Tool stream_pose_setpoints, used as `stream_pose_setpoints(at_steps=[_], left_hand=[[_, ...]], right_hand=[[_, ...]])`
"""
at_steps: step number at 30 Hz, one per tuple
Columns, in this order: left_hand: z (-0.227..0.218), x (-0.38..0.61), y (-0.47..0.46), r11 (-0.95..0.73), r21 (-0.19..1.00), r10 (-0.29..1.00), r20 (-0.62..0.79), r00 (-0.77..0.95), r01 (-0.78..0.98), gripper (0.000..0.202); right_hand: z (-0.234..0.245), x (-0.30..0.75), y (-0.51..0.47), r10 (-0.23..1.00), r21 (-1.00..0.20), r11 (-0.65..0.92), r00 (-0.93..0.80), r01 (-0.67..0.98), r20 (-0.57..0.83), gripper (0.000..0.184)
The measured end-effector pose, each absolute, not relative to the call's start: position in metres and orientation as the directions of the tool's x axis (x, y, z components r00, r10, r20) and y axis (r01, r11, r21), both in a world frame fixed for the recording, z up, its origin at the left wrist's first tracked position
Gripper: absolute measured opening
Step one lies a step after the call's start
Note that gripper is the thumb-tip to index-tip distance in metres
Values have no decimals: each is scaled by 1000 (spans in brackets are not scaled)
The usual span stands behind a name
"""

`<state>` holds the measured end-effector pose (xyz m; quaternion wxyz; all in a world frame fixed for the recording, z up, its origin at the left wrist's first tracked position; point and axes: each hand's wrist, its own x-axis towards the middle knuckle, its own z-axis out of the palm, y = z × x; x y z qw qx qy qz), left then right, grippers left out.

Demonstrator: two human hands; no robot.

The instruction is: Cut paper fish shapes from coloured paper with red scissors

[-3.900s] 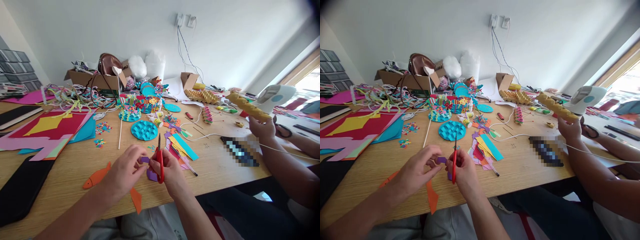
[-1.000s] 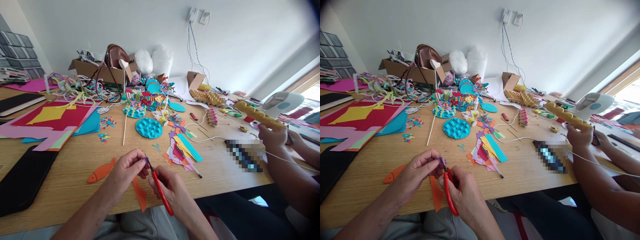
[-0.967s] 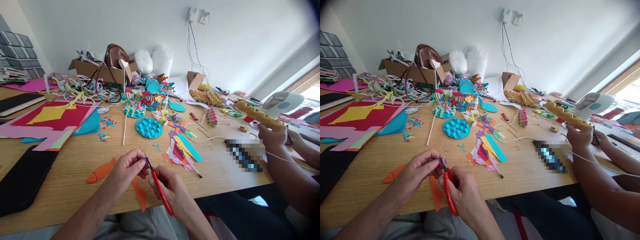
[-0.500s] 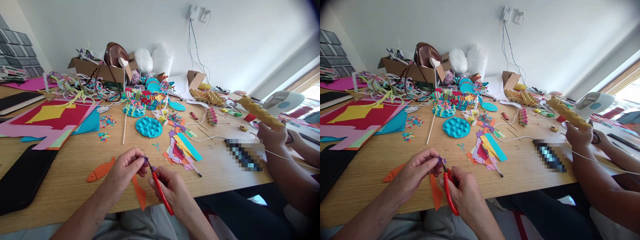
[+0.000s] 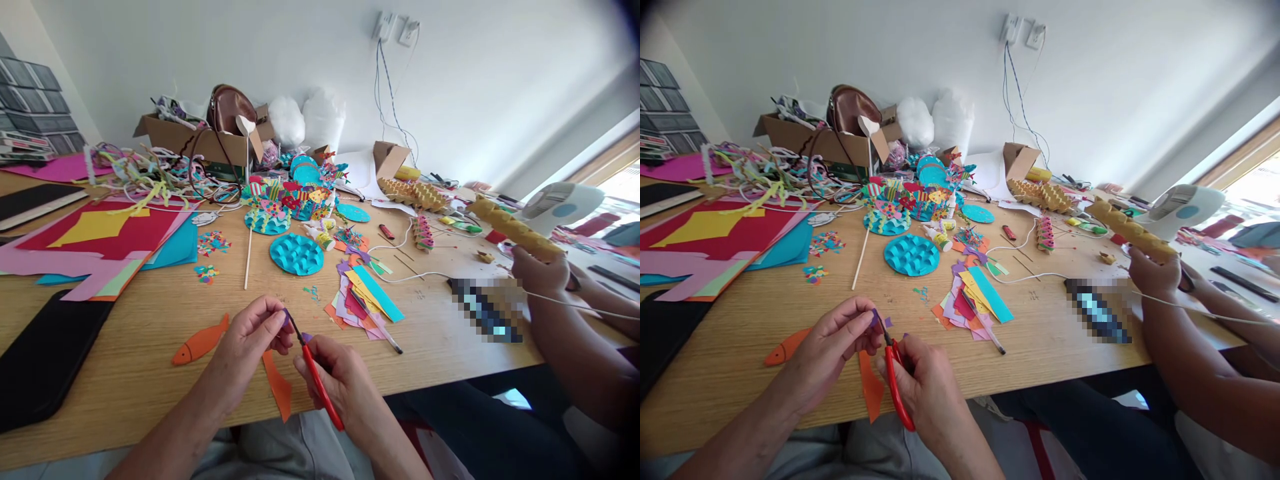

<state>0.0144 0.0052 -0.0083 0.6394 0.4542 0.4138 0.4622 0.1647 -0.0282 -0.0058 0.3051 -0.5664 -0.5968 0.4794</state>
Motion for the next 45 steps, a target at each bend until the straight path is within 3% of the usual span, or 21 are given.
stream_pose_setpoints(at_steps=[17,25,45], left_hand=[[-4,10,9,92,994,926,-67,372,-51,18],[2,9,11,106,994,928,-99,360,0,17],[-3,6,7,102,992,959,-76,272,-81,16]], right_hand=[[-6,167,-29,967,-906,-55,-205,419,-153,32],[-4,169,-30,964,-897,-79,-196,435,-180,35],[-8,171,-31,961,-897,-69,-213,437,-178,35]])
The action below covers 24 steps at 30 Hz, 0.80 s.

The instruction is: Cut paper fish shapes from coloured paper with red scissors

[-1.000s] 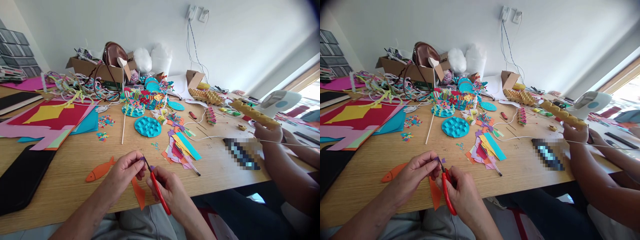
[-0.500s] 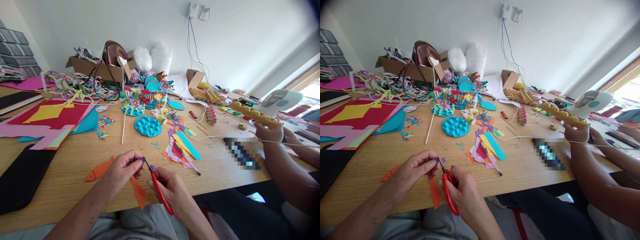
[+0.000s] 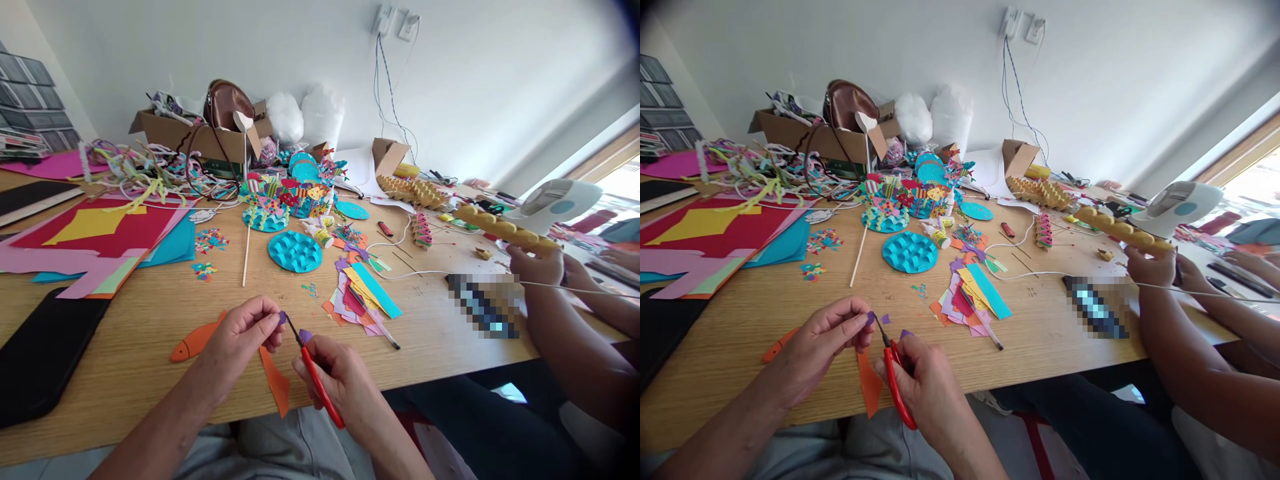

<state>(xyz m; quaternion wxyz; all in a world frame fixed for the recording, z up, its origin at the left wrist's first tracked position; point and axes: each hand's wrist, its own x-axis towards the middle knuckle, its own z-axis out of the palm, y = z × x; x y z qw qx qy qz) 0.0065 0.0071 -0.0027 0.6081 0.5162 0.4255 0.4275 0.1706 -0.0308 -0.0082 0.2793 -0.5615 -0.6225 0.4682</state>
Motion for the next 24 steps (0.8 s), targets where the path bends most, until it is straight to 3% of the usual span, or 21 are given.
stream_pose_setpoints(at_steps=[10,24], left_hand=[[2,8,8,128,991,935,-110,338,-31,15],[-2,8,8,120,993,953,-109,281,-21,15]], right_hand=[[-7,172,-33,956,-889,-64,-228,454,-186,31],[-8,174,-33,951,-887,-86,-228,454,-208,35]])
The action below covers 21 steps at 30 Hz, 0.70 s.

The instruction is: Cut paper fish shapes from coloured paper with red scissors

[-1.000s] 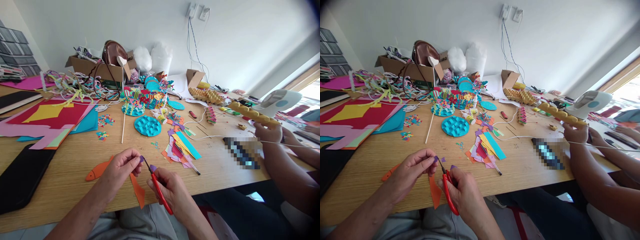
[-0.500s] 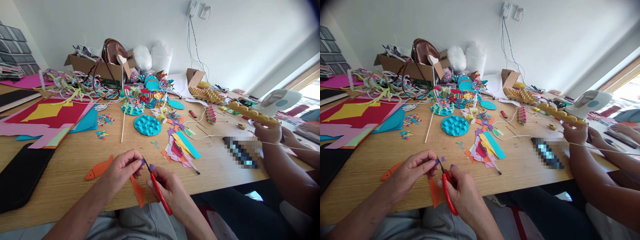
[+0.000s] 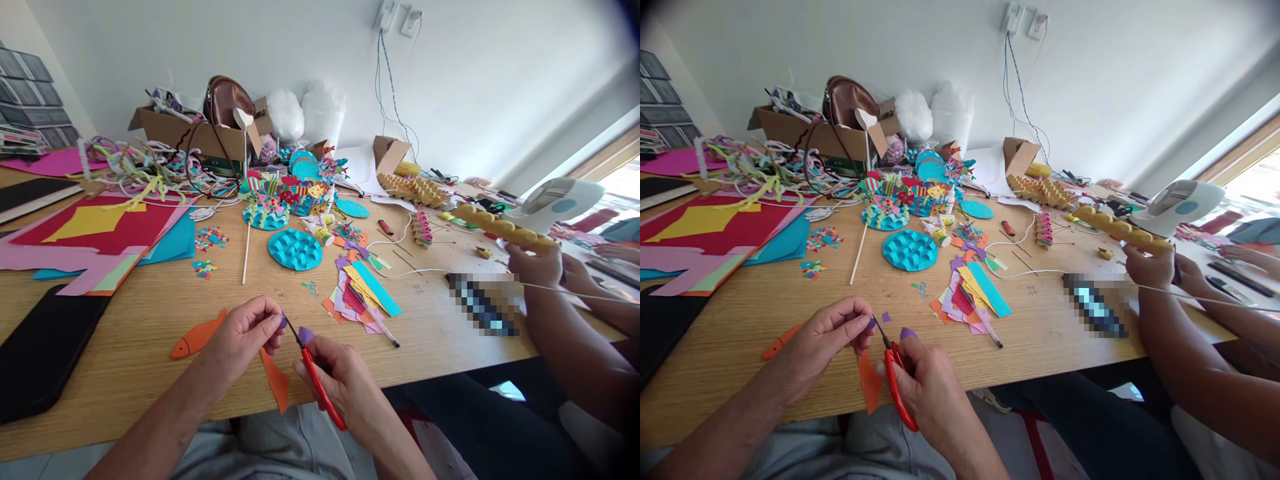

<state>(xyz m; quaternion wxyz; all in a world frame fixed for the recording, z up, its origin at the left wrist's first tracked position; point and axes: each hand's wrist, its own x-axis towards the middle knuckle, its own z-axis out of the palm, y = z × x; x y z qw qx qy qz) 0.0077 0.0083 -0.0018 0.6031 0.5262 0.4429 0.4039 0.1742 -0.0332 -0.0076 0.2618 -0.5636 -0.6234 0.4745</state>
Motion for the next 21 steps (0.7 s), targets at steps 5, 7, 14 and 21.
stream_pose_setpoints(at_steps=[5,7,14,21], left_hand=[[-2,10,8,148,986,956,-124,265,-74,18],[-2,10,8,147,985,959,-120,256,-91,17],[-1,11,7,208,949,961,-153,231,-236,11],[0,13,2,212,924,967,-152,203,-318,8]], right_hand=[[-10,175,-31,956,-885,-70,-224,460,-192,35],[-10,175,-29,960,-891,-64,-214,450,-178,34],[2,168,-27,969,-872,13,-223,489,-111,31],[4,164,-30,970,-863,38,-226,503,-89,31]])
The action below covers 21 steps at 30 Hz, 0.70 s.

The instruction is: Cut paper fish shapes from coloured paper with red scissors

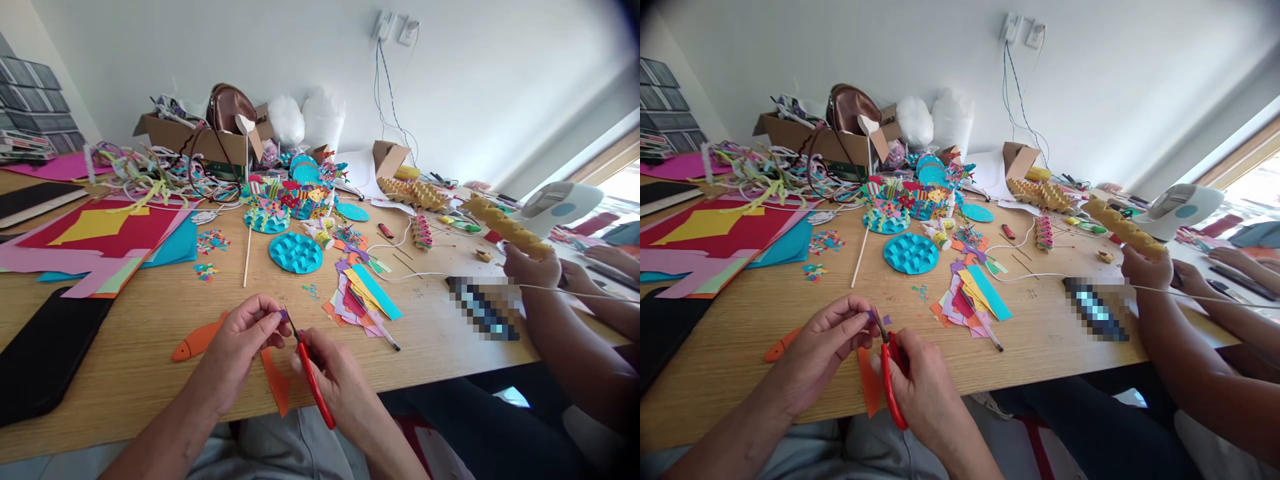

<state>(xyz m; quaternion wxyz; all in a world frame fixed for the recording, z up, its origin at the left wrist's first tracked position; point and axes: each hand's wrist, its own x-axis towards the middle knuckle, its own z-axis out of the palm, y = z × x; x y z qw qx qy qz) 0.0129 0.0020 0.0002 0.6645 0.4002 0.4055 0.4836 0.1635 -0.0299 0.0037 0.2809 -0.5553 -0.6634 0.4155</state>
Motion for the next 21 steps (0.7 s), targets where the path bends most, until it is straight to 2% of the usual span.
stream_pose_setpoints(at_steps=[21], left_hand=[[-3,15,0,256,908,948,-168,270,-333,6]], right_hand=[[-2,165,-32,971,-902,-27,-202,431,-126,34]])
